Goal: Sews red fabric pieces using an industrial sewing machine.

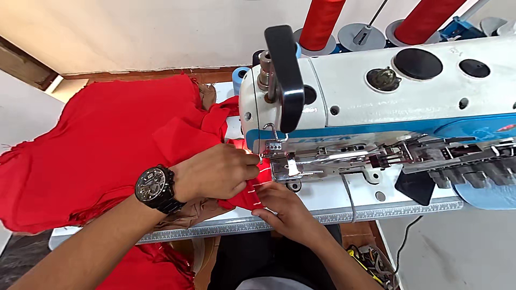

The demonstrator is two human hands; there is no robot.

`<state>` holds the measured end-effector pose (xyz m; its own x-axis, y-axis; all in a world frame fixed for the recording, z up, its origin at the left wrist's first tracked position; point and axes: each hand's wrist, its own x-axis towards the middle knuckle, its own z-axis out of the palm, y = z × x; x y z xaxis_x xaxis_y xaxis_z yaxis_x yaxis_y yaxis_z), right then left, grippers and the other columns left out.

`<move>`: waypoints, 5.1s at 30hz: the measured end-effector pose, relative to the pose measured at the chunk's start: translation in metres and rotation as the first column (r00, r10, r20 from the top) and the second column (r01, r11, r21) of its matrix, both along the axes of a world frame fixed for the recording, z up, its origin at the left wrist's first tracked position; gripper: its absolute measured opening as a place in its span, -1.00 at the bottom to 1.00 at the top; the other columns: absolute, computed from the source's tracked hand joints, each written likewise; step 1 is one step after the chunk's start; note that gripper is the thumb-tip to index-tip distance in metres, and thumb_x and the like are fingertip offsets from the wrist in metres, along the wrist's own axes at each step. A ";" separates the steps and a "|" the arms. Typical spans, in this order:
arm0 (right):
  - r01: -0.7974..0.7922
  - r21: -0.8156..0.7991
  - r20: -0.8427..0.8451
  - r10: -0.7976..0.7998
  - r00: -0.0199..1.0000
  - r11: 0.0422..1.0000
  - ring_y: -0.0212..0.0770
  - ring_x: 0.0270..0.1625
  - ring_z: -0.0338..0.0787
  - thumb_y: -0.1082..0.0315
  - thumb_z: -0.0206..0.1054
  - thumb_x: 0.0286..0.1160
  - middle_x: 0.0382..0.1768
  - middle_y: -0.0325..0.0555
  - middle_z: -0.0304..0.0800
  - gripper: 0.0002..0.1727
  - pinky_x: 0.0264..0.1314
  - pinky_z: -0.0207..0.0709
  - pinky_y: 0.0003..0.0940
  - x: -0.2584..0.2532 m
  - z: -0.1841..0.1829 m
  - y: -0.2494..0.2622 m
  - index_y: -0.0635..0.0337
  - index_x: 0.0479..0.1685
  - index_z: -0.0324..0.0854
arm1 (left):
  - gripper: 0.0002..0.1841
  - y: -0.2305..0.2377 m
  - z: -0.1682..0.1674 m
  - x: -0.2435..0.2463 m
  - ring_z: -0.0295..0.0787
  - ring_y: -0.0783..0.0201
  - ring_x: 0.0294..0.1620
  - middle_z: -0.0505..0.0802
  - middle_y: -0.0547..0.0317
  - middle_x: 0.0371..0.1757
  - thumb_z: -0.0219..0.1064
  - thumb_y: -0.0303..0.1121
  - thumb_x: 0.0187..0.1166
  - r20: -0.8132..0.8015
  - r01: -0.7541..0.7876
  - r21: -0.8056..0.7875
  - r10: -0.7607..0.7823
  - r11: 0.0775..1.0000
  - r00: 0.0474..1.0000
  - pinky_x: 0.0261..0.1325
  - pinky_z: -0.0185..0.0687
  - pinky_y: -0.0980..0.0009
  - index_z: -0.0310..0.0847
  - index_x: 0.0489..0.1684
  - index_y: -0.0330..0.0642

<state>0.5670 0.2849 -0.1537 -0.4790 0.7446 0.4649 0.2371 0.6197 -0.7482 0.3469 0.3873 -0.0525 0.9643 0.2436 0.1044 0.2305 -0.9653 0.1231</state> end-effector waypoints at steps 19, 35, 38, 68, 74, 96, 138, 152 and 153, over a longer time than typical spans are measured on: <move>-0.061 -0.017 -0.031 0.061 0.998 0.998 -0.26 0.29 0.77 0.20 0.33 0.70 -0.12 -0.22 0.90 -0.71 0.48 0.58 -0.24 0.003 0.000 -0.003 0.20 -0.29 0.81 | -0.83 -0.004 0.001 0.003 0.79 0.17 -0.25 0.81 0.17 -0.24 0.20 -0.44 0.54 -0.042 -0.003 0.042 0.005 0.999 0.999 -0.34 0.66 0.23 0.72 -0.38 -0.10; -0.080 -0.049 -0.062 0.077 0.995 0.996 -0.25 0.30 0.77 0.21 0.34 0.69 -0.07 -0.20 0.91 -0.73 0.46 0.61 -0.24 0.010 -0.003 -0.005 0.20 -0.23 0.82 | -0.76 -0.006 -0.001 -0.002 0.79 0.15 -0.16 0.83 0.16 -0.12 0.13 -0.27 0.52 -0.056 -0.029 0.019 0.030 0.999 0.998 -0.30 0.66 0.20 0.75 -0.38 -0.04; -0.083 -0.062 -0.062 0.079 0.995 0.995 -0.27 0.29 0.77 0.19 0.34 0.70 -0.07 -0.23 0.92 -0.73 0.47 0.59 -0.23 0.012 -0.002 -0.003 0.18 -0.23 0.83 | -0.74 -0.012 -0.002 -0.006 0.80 0.20 0.04 0.85 0.23 0.04 0.13 -0.22 0.48 -0.025 -0.046 -0.030 0.046 0.998 0.999 -0.14 0.71 0.19 0.75 -0.43 0.00; 0.160 0.175 0.164 -0.189 0.968 0.971 -0.41 0.25 0.82 0.28 0.39 0.60 0.00 -0.37 0.92 -0.87 0.34 0.70 -0.33 0.014 0.014 0.027 0.01 -0.13 0.85 | -0.67 -0.029 -0.063 -0.003 0.73 0.15 0.08 0.89 0.29 0.20 0.23 -0.51 0.60 0.278 -0.406 0.197 0.347 0.892 0.896 0.03 0.53 0.18 0.90 0.10 0.02; 0.210 0.230 0.189 -0.255 0.948 0.950 -0.34 0.30 0.80 0.27 0.34 0.63 0.05 -0.32 0.92 -0.84 0.35 0.68 -0.33 0.008 0.010 0.032 -0.01 -0.15 0.87 | -0.70 -0.023 -0.058 0.000 0.70 0.16 -0.08 0.91 0.27 0.02 0.23 -0.51 0.62 0.306 -0.442 0.239 0.365 0.865 0.879 -0.09 0.47 0.23 0.91 0.01 0.00; 0.472 0.254 0.826 -0.443 0.349 0.844 0.49 0.31 0.71 0.21 0.30 0.68 0.17 0.52 0.75 -0.58 0.38 0.41 0.46 0.068 0.062 0.085 0.46 0.20 0.72 | -0.77 0.080 -0.050 0.025 0.68 -0.11 0.35 0.84 -0.05 0.12 0.19 -0.59 0.62 0.171 -0.756 0.084 0.738 0.649 0.652 0.26 0.59 -0.08 0.78 0.02 -0.27; -0.424 -0.643 -0.677 -0.214 0.705 0.637 -0.27 0.16 0.80 0.52 0.28 0.46 0.27 -0.13 0.76 -0.39 0.20 0.72 -0.23 -0.089 0.031 -0.004 -0.03 0.57 0.50 | -0.73 -0.122 0.017 -0.091 0.73 -0.05 0.30 0.79 -0.09 0.22 0.31 -0.32 0.55 0.240 -0.806 -0.130 0.807 0.578 0.540 0.32 0.66 -0.13 0.75 0.09 -0.23; -0.318 -0.633 -0.646 -0.255 0.719 0.706 -0.24 0.04 0.80 0.59 0.38 0.47 0.13 -0.02 0.75 -0.32 0.16 0.74 -0.31 -0.086 0.018 -0.031 0.04 0.66 0.44 | -0.61 -0.187 -0.094 0.001 0.75 0.35 0.00 0.76 0.27 0.11 0.50 -0.38 0.44 0.471 -0.471 -0.786 0.882 0.401 -0.035 0.08 0.78 0.38 0.64 0.25 -0.08; -0.346 -0.649 -0.656 -0.268 0.706 0.678 -0.25 0.02 0.79 0.58 0.38 0.48 0.12 -0.04 0.74 -0.30 0.15 0.73 -0.30 -0.085 0.018 -0.032 0.00 0.68 0.41 | -0.60 -0.186 -0.094 0.001 0.76 0.35 0.00 0.77 0.26 0.09 0.53 -0.38 0.42 0.479 -0.470 -0.782 0.877 0.409 -0.033 0.09 0.80 0.38 0.66 0.25 -0.09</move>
